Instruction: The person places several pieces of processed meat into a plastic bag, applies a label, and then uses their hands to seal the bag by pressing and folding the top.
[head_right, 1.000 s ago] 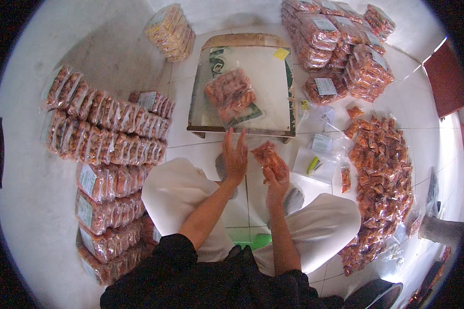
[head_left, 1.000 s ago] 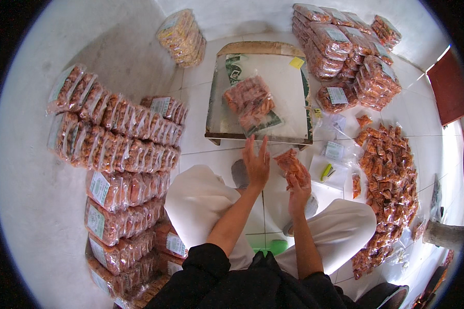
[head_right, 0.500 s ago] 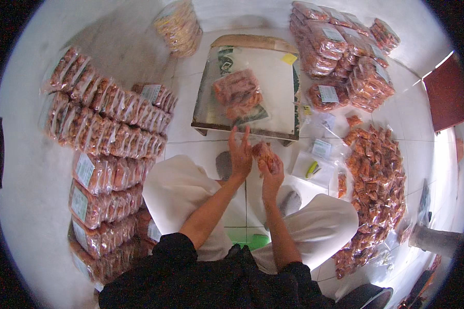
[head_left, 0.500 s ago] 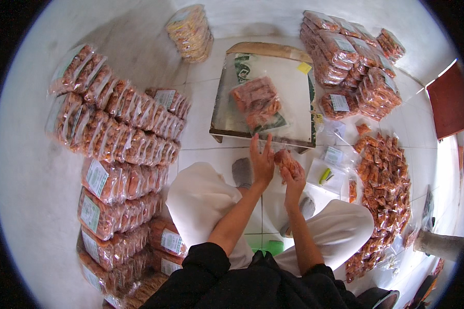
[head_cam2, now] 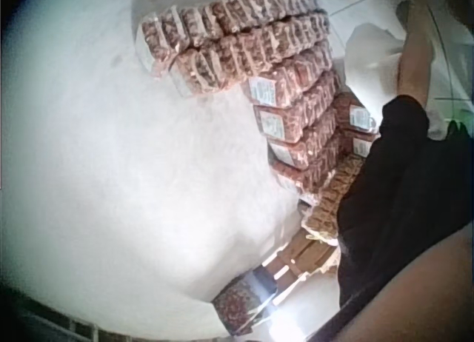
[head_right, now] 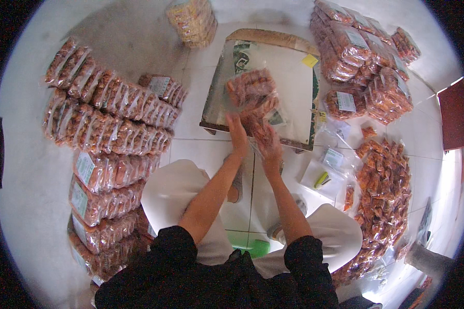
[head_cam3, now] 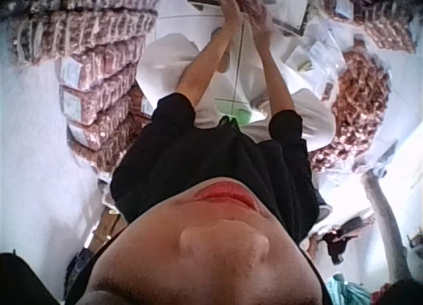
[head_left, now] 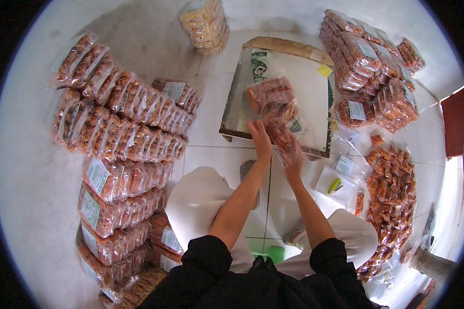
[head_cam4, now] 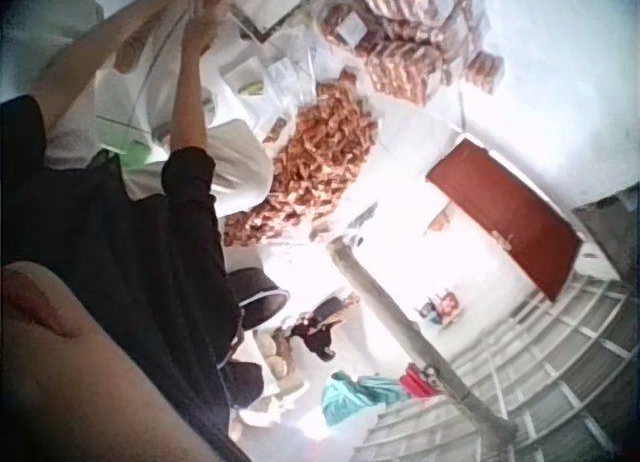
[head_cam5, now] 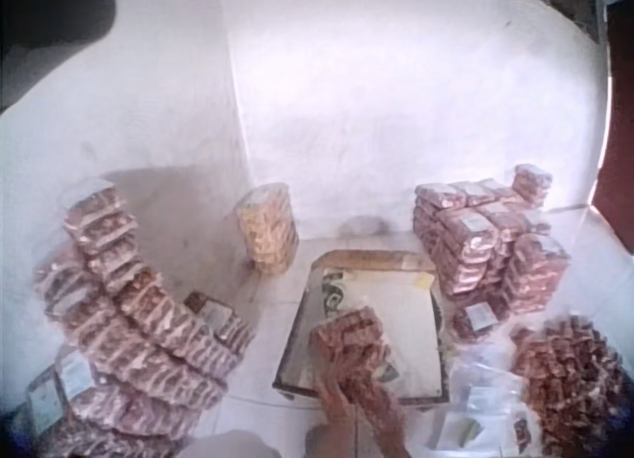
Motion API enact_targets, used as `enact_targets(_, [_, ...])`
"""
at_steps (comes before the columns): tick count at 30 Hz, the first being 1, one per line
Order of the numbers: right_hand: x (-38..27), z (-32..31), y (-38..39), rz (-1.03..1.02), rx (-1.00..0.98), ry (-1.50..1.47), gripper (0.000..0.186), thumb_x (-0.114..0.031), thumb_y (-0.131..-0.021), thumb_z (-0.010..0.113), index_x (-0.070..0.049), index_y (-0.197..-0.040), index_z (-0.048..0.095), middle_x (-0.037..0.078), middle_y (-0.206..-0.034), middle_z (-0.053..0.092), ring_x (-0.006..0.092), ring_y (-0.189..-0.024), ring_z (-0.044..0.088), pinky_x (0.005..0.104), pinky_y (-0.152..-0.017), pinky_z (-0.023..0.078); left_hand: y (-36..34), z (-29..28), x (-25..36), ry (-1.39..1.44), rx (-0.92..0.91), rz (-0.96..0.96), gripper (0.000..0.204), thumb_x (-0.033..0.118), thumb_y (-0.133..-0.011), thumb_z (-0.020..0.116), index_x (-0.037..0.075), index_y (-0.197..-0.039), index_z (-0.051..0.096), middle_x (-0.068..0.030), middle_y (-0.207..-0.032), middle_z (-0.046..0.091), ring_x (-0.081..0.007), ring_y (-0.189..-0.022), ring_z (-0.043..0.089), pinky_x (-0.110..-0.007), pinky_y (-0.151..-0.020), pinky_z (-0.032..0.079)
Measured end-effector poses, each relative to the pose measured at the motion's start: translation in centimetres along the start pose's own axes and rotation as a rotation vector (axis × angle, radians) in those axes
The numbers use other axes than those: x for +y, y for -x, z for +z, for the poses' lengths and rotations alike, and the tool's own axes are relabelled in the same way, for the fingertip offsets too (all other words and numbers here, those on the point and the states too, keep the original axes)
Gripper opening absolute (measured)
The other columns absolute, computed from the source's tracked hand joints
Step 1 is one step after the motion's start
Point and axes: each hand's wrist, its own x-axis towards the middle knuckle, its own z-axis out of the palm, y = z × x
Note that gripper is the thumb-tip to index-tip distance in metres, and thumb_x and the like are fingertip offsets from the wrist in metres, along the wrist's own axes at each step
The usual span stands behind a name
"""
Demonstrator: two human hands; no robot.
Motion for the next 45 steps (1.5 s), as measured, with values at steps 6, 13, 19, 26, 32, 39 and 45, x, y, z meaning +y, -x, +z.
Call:
enact_targets(6, [1.9, 0.5, -2.0, -0.049, -0.070, 0.142, 0.047, -0.004, -0.080, 0.055, -0.005, -0.124, 0.040, 0.012, -0.121, 0.046, 0.0209, -0.109, 0.048, 0.0314, -0.090, 0.039, -0.4, 0.8, 2.3, 0.025, -0.111, -0.280, 0.057, 0.031, -0.089, 0.048, 0.002, -0.133, 0.026, -0.0153, -0.129, 0.037, -0.0256, -0.118, 0.038, -0.034, -0.096, 0.031])
enact_targets(13, [2.1, 2.5, -3.1, 0.021, -0.108, -0.131, 0.048, -0.026, -0.087, 0.046, -0.009, -0.129, 0.032, 0.014, -0.131, 0.036, 0.0288, -0.119, 0.038, 0.0346, -0.096, 0.032, 0.2, 1.6, 2.5, 0.039, -0.216, -0.254, 0.077, 0.029, -0.081, 0.061, 0.008, -0.138, 0.015, -0.0158, -0.134, 0.029, -0.0281, -0.120, 0.035, -0.034, -0.096, 0.031])
enact_targets(19, [1.7, 2.7, -4.1, 0.222, -0.143, 0.042, 0.049, -0.025, -0.089, 0.045, -0.001, -0.129, 0.030, 0.011, -0.129, 0.036, 0.0224, -0.117, 0.038, 0.0308, -0.098, 0.029, 0.6, 1.9, 1.2, -0.348, -0.171, -0.123, 0.083, 0.032, -0.080, 0.061, 0.009, -0.139, 0.008, -0.0218, -0.130, 0.025, -0.0362, -0.120, 0.031, -0.039, -0.096, 0.032])
enact_targets(26, [3.7, 1.9, -4.1, -0.451, -0.120, 0.798, 0.053, -0.024, -0.086, 0.049, -0.008, -0.133, 0.029, 0.011, -0.126, 0.038, 0.0232, -0.112, 0.039, 0.0333, -0.094, 0.033, 1.4, 2.6, 1.1, -0.706, -0.087, -0.194, 0.078, 0.045, -0.081, 0.052, 0.011, -0.138, 0.010, -0.0268, -0.125, 0.025, -0.0437, -0.116, 0.025, -0.049, -0.094, 0.028])
enact_targets(32, [4.2, -0.4, -3.1, -0.157, -0.353, 0.185, 0.075, -0.015, -0.070, 0.067, -0.007, -0.134, 0.028, 0.015, -0.131, 0.033, 0.0331, -0.117, 0.035, 0.0359, -0.098, 0.029, 1.2, 1.9, 0.8, -0.730, -0.068, -0.243, 0.068, 0.040, -0.082, 0.049, 0.014, -0.137, 0.016, -0.0261, -0.122, 0.026, -0.0411, -0.110, 0.028, -0.054, -0.088, 0.028])
enact_targets(39, [2.1, -6.2, -1.5, -0.228, -0.588, 0.659, 0.085, -0.017, -0.069, 0.068, 0.001, -0.135, 0.016, 0.021, -0.133, 0.031, 0.0328, -0.123, 0.031, 0.0359, -0.102, 0.026, 1.2, 2.6, 3.5, -0.838, 0.063, -0.251, 0.070, 0.039, -0.081, 0.053, 0.011, -0.135, 0.019, -0.0264, -0.127, 0.023, -0.0414, -0.116, 0.024, -0.054, -0.090, 0.026])
enact_targets(45, [-4.4, -17.8, -1.0, 0.155, -0.994, 0.852, 0.064, -0.034, -0.076, 0.063, 0.003, -0.123, 0.040, 0.021, -0.118, 0.047, 0.0322, -0.110, 0.045, 0.0376, -0.094, 0.036, 6.0, 8.6, 9.2, -0.546, 0.006, 0.453, 0.072, 0.031, -0.074, 0.061, 0.007, -0.131, 0.025, -0.0203, -0.127, 0.029, -0.0355, -0.117, 0.026, -0.049, -0.094, 0.024])
